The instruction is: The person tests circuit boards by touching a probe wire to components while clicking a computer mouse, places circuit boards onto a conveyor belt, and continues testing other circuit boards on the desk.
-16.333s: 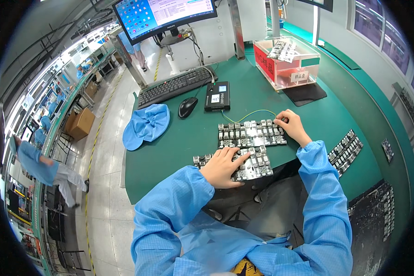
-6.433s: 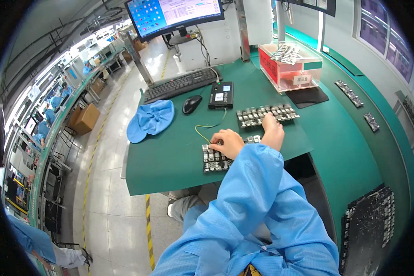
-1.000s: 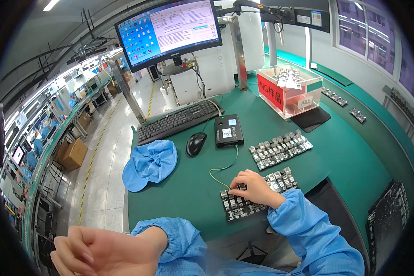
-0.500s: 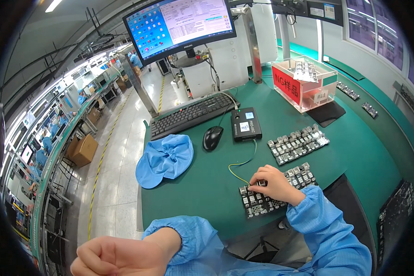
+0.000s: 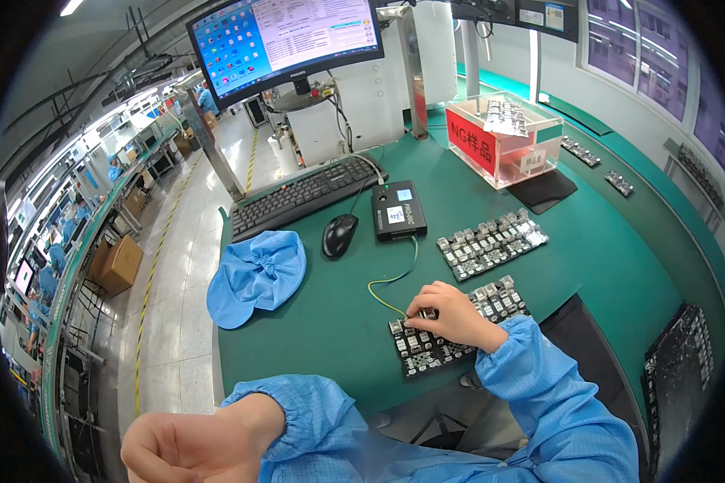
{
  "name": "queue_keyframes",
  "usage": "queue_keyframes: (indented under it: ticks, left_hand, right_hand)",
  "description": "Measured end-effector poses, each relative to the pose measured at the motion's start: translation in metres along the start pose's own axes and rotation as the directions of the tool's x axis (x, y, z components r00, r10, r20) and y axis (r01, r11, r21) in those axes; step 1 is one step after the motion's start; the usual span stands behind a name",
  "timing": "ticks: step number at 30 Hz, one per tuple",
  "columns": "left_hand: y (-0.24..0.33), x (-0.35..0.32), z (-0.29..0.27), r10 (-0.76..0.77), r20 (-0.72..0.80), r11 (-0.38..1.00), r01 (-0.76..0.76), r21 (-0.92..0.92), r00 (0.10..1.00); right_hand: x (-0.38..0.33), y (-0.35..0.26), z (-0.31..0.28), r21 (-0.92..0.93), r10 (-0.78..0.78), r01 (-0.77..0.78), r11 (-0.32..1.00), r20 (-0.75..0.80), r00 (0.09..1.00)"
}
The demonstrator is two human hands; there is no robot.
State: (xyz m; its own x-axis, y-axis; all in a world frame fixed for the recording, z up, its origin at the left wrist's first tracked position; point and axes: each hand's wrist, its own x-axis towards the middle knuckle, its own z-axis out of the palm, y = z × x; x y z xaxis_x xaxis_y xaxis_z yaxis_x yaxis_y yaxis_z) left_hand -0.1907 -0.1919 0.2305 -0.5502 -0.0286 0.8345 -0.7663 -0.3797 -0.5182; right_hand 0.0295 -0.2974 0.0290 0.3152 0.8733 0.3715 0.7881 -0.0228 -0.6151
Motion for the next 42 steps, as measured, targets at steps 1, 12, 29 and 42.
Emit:
queue_keyframes:
  ticks: [1,12,29,42]
  left_hand:
    - [0.000,0.001,0.001,-0.001,-0.005,1.000,0.001,0.001,1.000]
    - [0.013,0.004,-0.009,-0.045,0.148,0.998,0.037,0.056,0.988]
    - [0.024,-0.014,0.022,-0.235,0.144,0.952,0.257,-0.166,0.961]
    - [-0.100,-0.100,-0.040,-0.657,0.074,0.662,0.526,0.534,0.750]
  right_hand:
    - [0.001,0.000,0.001,0.006,0.010,-0.010,1.000,0.018,1.000]
    - [0.008,-0.002,0.003,0.012,-0.009,0.009,1.000,-0.010,1.000]
    - [-0.002,0.004,0.003,-0.023,-0.013,0.013,1.000,-0.025,1.000]
    - [-0.002,0.012,0.004,-0.044,0.029,-0.031,0.999,-0.042,0.999]
